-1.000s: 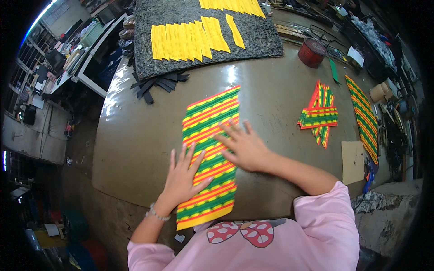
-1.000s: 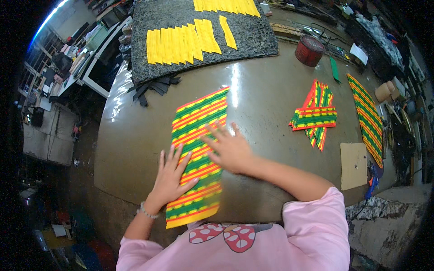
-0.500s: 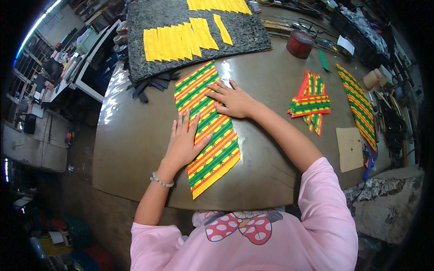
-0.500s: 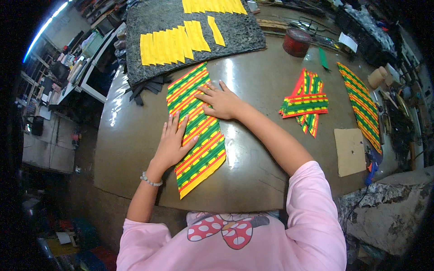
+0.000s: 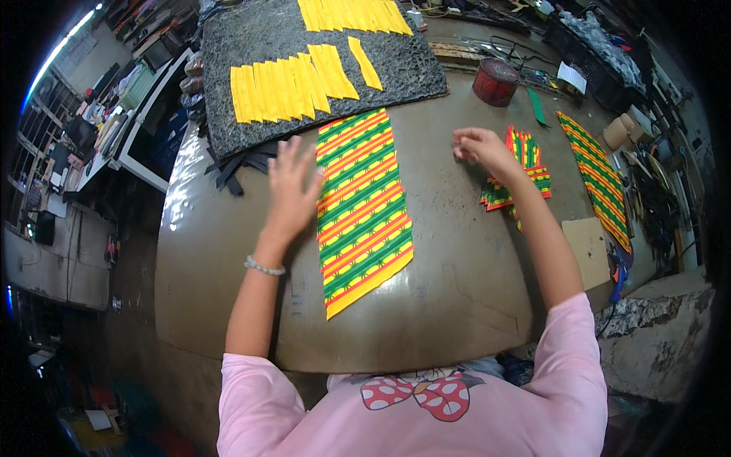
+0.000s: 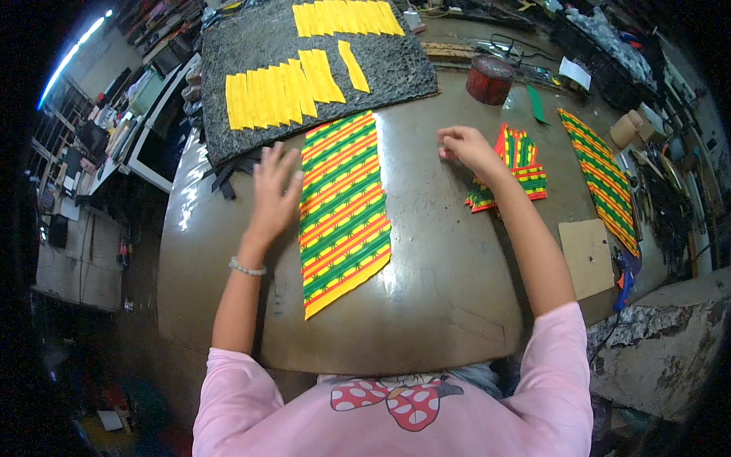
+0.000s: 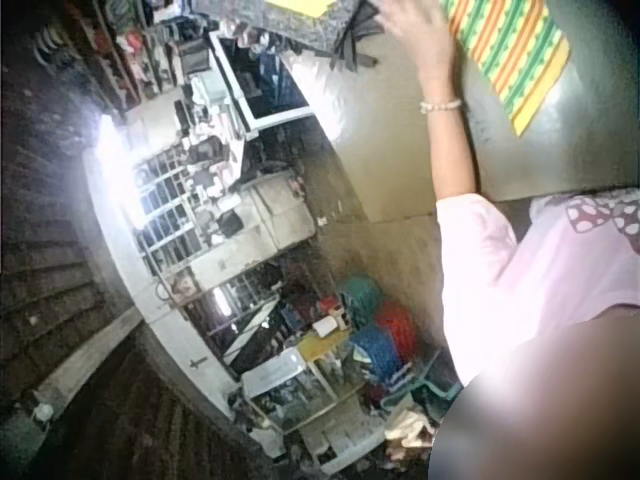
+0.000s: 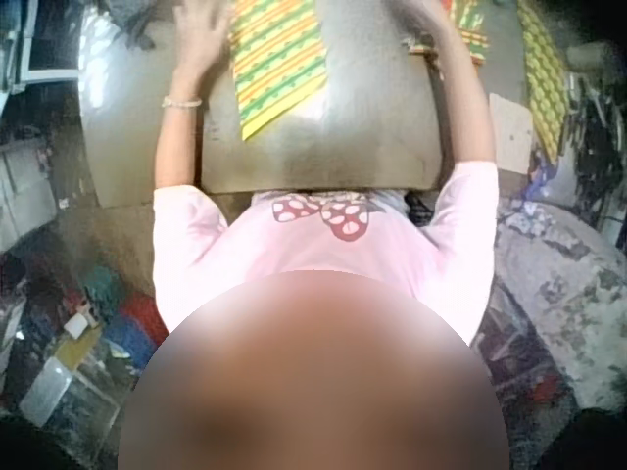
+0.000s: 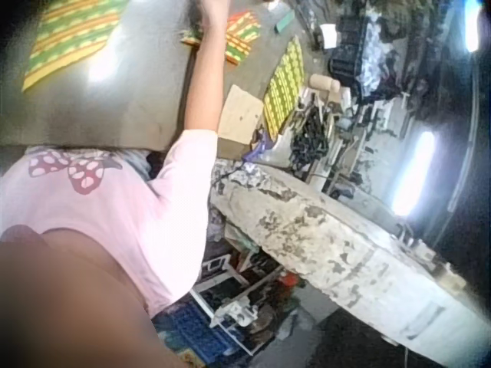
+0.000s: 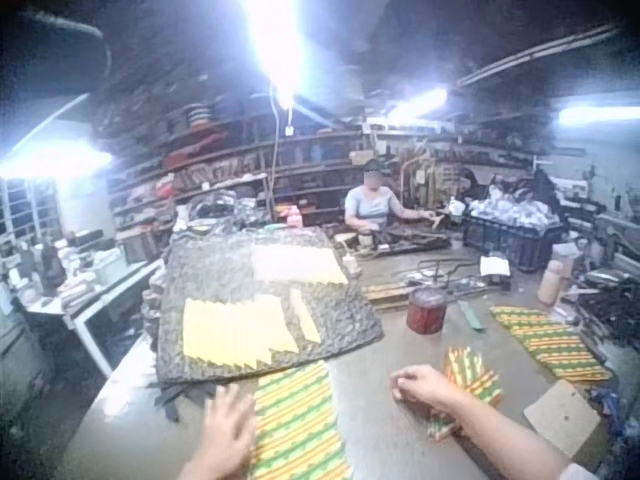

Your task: The person repeatedly picks yellow paper strips and places them on top of patterned paper sheets on a table, pressing each strip into place. The person stacks the completed sheets together and continues adding more strips to new sheets throughout the clip.

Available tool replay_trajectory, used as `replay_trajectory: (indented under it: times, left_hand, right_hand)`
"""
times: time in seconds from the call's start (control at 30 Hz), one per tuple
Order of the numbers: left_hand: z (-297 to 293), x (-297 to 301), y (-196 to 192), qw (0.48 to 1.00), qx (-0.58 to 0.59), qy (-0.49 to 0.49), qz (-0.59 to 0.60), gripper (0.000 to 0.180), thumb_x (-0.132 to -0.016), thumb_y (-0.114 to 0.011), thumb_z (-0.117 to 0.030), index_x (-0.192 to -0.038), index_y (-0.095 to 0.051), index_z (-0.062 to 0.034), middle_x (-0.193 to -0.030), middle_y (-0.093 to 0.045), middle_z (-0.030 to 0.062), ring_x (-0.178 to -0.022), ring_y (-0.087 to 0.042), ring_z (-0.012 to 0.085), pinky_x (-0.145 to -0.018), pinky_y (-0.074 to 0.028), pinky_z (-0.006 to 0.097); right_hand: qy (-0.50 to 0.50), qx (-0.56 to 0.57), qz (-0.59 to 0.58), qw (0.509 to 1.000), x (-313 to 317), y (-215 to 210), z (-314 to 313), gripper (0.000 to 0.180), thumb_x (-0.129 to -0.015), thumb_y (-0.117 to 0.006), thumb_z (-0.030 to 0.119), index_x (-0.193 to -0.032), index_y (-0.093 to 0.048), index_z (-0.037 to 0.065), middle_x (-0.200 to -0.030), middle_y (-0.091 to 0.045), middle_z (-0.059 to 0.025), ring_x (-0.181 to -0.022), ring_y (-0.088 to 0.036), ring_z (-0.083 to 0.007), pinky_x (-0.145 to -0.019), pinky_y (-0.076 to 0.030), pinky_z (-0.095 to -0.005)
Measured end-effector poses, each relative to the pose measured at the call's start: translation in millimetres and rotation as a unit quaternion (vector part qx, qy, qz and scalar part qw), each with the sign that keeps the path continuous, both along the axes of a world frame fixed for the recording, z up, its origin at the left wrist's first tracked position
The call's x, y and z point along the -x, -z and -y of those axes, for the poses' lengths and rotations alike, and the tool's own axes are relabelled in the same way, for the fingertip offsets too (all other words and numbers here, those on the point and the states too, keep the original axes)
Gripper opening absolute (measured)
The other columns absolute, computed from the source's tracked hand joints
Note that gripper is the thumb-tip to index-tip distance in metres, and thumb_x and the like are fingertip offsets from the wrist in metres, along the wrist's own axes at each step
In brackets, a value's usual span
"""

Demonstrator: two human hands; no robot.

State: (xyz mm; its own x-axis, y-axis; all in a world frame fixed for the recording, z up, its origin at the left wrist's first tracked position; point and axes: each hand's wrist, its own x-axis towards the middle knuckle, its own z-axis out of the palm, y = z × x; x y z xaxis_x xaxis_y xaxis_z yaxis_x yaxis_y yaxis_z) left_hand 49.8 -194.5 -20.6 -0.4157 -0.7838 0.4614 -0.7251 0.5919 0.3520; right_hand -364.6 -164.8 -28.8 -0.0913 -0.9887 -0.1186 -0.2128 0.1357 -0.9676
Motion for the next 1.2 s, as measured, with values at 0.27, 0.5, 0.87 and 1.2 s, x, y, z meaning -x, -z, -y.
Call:
replay_trajectory:
  times: [0.27,0.5,0.87,1.2]
  left_hand:
    - [176.6,-146.2,-0.2,0.935,-0.024,-0.275,-0.224,0.062,-0.095,-0.061,-0.035,-0.139,-0.052,0.0084,-0.141,-0.054,0.0304,-0.134,-0.05,0.0399,-0.113,-0.036,0.041]
    - [220.6,-178.3,28.3,0.881,-0.165,-0.299,-0.326,0.045,-0.101,-0.054,-0.031,-0.116,-0.064,0.0105,-0.111,-0.07,0.0184,-0.105,-0.065,0.0258,-0.092,-0.047,0.036]
    - [229.8,-143.2,51.2,0.79,-0.188,-0.198,-0.549,0.036,-0.106,-0.051,-0.026,-0.121,-0.059,0.0051,-0.114,-0.066,0.0125,-0.103,-0.06,0.0197,-0.094,-0.046,0.033]
    - [236.9,-148.9,59.3,0.848,-0.093,-0.254,-0.456,0.036,-0.103,-0.057,-0.027,-0.108,-0.067,0.0067,-0.097,-0.066,0.0075,-0.087,-0.057,0.015,-0.083,-0.046,0.029]
  right_hand:
    - [0.146,-0.018,-0.316,0.937,34.1,23.5,186.7,0.048,-0.094,-0.053,0.017,-0.137,-0.056,-0.003,-0.125,-0.063,-0.026,-0.107,-0.066,-0.0347,-0.088,-0.052,-0.0488]
    - [0.202,-0.096,-0.258,0.94,66.1,31.9,231.9,0.039,-0.093,-0.068,0.024,-0.112,-0.068,-0.01,-0.112,-0.068,-0.0233,-0.098,-0.064,-0.0319,-0.08,-0.049,-0.043]
    - [0.335,0.118,-0.008,0.935,87.2,42.9,274.5,0.016,-0.089,-0.072,0.01,-0.092,-0.074,-0.005,-0.089,-0.072,-0.0104,-0.08,-0.063,-0.0185,-0.075,-0.049,-0.0353]
    - [0.357,0.181,-0.297,0.867,-3.2,7.6,199.3,0.037,-0.095,-0.061,0.028,-0.122,-0.067,0.003,-0.124,-0.061,-0.0223,-0.123,-0.052,-0.0381,-0.106,-0.041,-0.0431]
